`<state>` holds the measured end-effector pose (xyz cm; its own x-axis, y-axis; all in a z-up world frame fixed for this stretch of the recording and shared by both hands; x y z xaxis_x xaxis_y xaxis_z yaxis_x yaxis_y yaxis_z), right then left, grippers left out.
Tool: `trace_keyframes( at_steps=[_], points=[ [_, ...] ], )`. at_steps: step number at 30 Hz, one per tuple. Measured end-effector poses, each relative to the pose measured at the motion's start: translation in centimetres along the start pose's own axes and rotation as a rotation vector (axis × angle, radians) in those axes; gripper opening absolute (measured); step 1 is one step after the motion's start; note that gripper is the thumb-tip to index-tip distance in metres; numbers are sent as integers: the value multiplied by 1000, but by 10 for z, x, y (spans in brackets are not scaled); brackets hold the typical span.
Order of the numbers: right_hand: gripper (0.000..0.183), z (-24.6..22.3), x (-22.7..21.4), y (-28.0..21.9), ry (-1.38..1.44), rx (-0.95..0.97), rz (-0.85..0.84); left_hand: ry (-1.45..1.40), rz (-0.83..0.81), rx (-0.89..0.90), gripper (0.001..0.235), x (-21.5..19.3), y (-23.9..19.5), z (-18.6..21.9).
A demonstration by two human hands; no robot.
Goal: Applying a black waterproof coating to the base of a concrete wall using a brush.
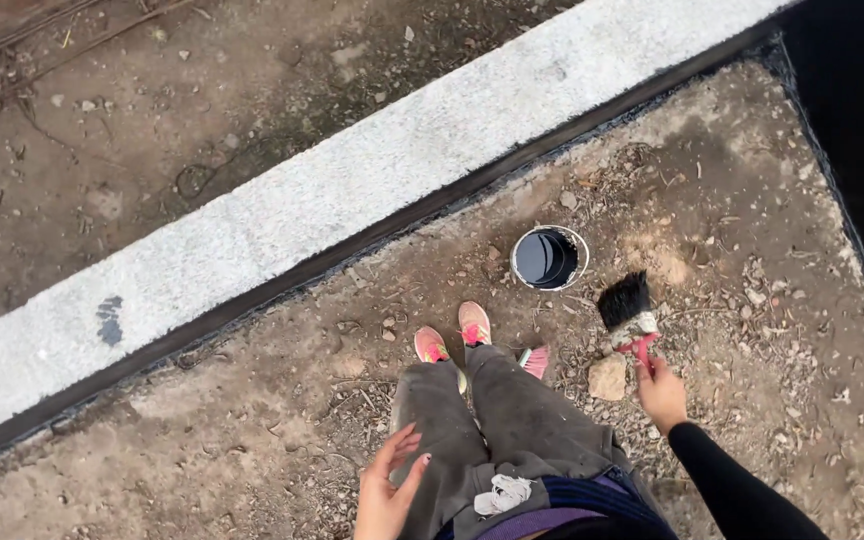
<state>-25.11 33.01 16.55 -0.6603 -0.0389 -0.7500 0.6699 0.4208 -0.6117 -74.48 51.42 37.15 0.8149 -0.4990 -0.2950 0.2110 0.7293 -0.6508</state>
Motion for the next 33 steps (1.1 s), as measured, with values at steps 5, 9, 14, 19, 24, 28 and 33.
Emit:
trace_keyframes(
  at_steps=[5,9,14,19,24,28,33],
  points=[
    [36,-51,-2,-15,326,72,-3,81,-89,84,56,-11,27,-22],
    [38,-74,-5,-27,226,-8,86,126,-259,121,53,-14,79,-51],
    [48,-52,19,-20,288,66,34,302,-355,162,51,-38,156,-40],
    [51,-46,47,34,-92,-23,91,413,-423,180,49,-33,216,-60],
    [46,-90,58,125,-495,10,-299,563,-473,410,42,14,308,-114],
    [40,-125,81,186,-692,-117,-278,595,-591,588,38,53,385,-133],
    [23,-133,122,249,-1029,-65,-352,779,-814,597,33,88,460,-154]
  ],
)
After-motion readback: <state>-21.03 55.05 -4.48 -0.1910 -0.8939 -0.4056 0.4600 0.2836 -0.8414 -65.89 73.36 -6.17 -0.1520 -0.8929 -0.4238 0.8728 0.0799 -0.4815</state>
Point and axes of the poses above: each hand's wrist, its own y-axis towards the middle knuckle, its own x-axis out of the palm, z = x × y, the point moved 3 cm from there along y, towards the middle knuckle, and after that the axes turned 1 degree about y, right-handed, at the moved point
